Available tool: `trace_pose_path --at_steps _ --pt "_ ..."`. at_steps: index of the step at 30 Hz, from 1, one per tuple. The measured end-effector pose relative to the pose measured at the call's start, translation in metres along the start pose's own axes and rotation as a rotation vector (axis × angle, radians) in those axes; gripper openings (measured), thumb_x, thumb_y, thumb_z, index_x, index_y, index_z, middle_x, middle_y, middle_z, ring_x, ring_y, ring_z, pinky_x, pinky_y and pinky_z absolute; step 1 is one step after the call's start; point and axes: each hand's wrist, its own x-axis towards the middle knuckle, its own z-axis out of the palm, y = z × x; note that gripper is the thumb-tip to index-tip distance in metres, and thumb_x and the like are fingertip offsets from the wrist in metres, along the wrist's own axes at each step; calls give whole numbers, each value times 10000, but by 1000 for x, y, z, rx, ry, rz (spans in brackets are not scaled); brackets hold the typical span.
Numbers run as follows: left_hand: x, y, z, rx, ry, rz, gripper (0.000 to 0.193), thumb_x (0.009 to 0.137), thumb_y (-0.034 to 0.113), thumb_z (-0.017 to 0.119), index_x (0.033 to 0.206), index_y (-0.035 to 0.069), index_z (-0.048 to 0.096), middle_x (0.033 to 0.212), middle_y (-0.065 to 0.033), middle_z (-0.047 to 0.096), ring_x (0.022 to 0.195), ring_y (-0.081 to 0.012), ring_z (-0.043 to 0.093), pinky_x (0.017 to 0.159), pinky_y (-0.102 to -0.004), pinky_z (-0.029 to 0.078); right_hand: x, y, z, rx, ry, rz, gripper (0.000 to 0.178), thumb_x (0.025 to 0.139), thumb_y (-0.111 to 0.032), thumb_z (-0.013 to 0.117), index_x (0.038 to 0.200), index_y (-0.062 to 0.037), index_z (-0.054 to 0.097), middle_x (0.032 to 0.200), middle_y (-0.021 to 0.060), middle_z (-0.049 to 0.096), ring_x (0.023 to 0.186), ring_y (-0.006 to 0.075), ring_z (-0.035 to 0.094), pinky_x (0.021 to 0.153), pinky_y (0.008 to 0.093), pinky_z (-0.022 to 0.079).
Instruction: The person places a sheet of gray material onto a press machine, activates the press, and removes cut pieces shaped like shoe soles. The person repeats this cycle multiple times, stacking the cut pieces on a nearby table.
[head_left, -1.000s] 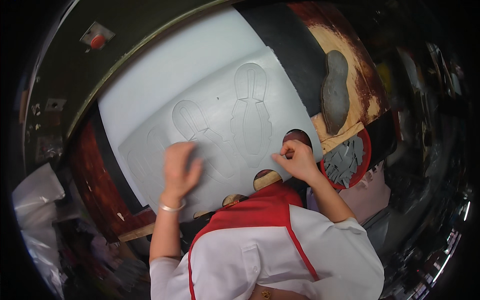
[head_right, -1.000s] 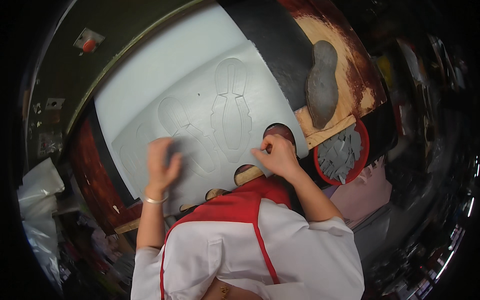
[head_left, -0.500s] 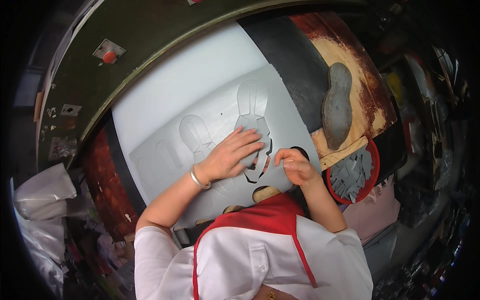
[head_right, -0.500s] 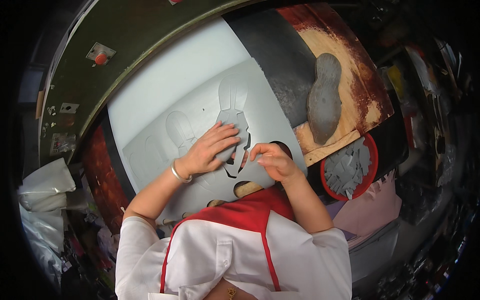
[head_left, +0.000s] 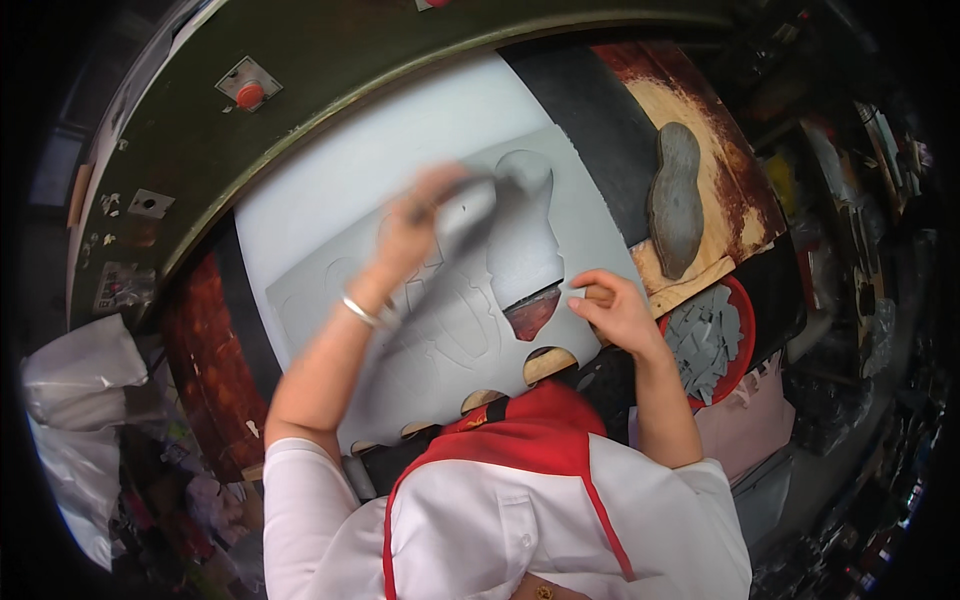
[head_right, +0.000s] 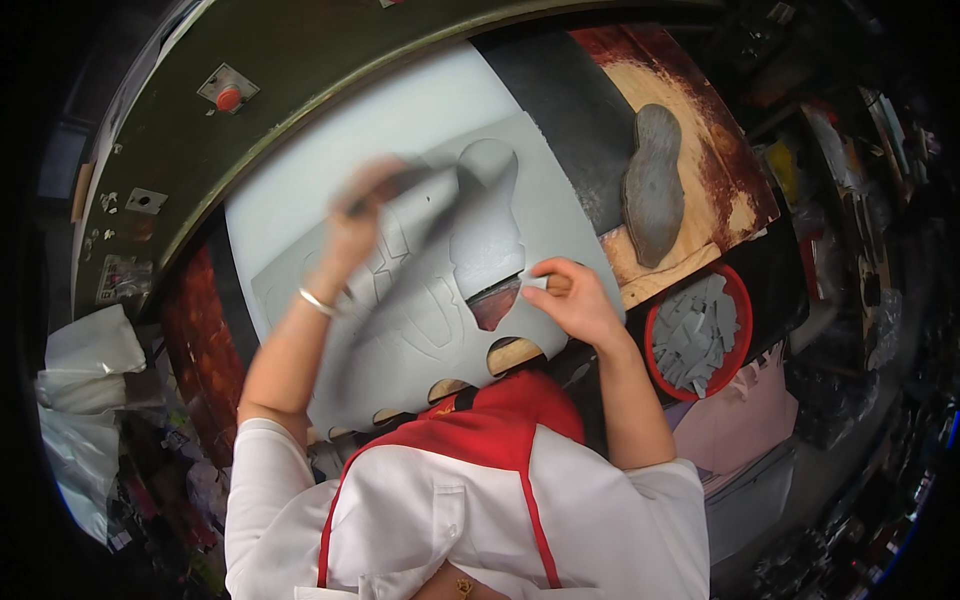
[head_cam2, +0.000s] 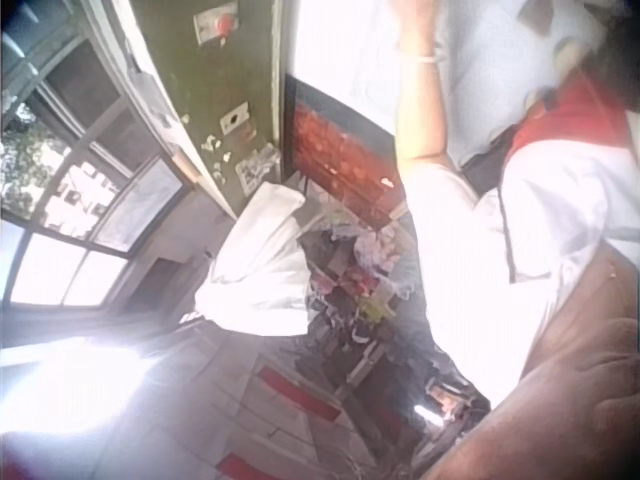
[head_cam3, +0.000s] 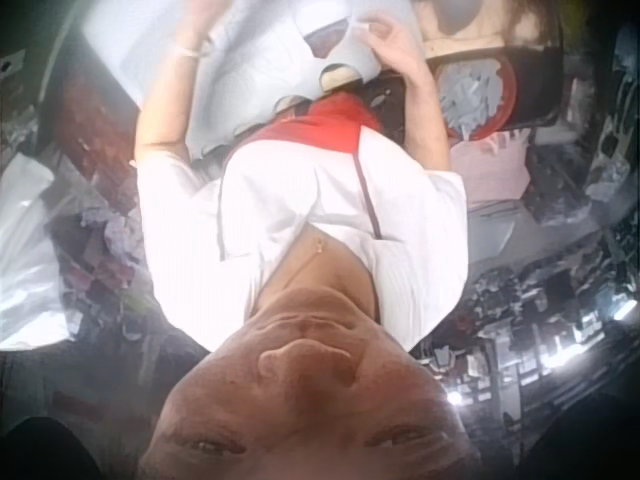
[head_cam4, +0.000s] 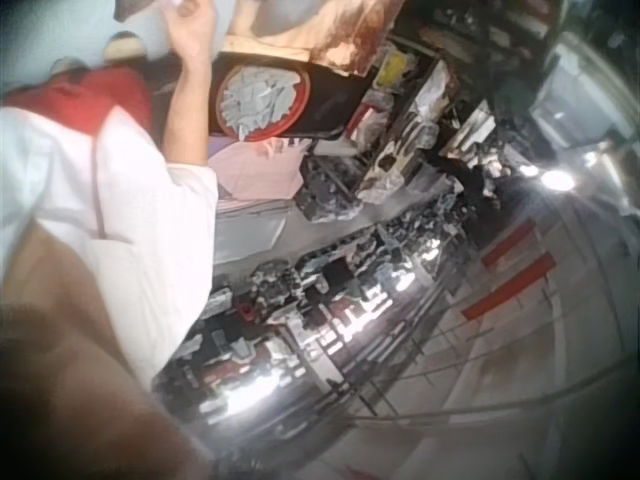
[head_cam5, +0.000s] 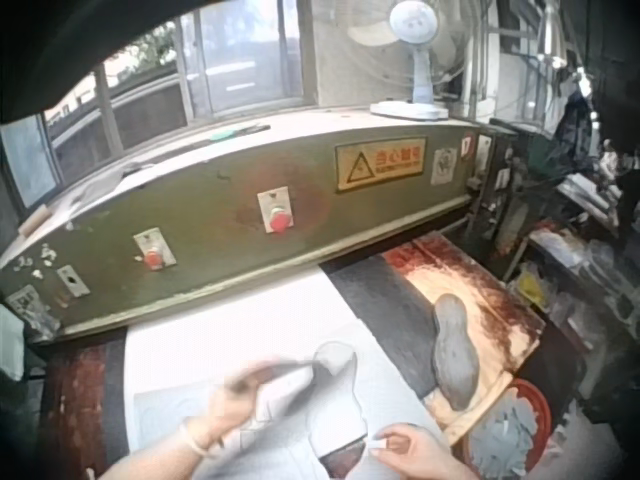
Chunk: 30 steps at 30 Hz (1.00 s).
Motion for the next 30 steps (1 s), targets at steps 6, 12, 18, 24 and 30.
trace_pose_path --at_steps 6,12,18,24,30 --pt "44 47 -129 250 443 260 159 892 36 574 997 -63 642 935 -92 684 869 -159 646 771 -279 499 -34 -7 45 -786 220 -660 290 690 -120 722 936 -16 609 858 120 611 865 307 564 746 371 463" --pt "-87 4 -21 560 -249 275 744 494 -176 546 1191 79 593 1196 -139 599 1126 -321 566 949 -388 473 25 17 78 -586 -277 50 417 919 -381 536 744 -15 633 743 96 621 728 169 562 689 304 467" --pt "-159 -25 12 434 -403 195 673 587 95 684 1241 59 534 1330 -195 464 1266 -364 412 1074 -497 312 61 31 71 -97 -578 448 724 955 -595 281 550 -53 540 534 1 477 542 96 370 539 230 340" --pt "-148 -44 4 275 -385 242 577 642 -31 552 1214 39 537 1290 -166 517 1254 -348 435 1090 -515 276 46 28 89 287 -475 262 668 954 -599 269 538 -98 418 581 14 483 582 127 459 649 205 363" --pt "-58 -32 -104 -122 680 -129 469 987 387 422 981 -57 573 928 -136 623 825 -181 536 735 -327 455 -6 2 86 -508 -5 -246 223 804 -165 699 872 12 582 816 104 619 655 204 574 626 330 486"
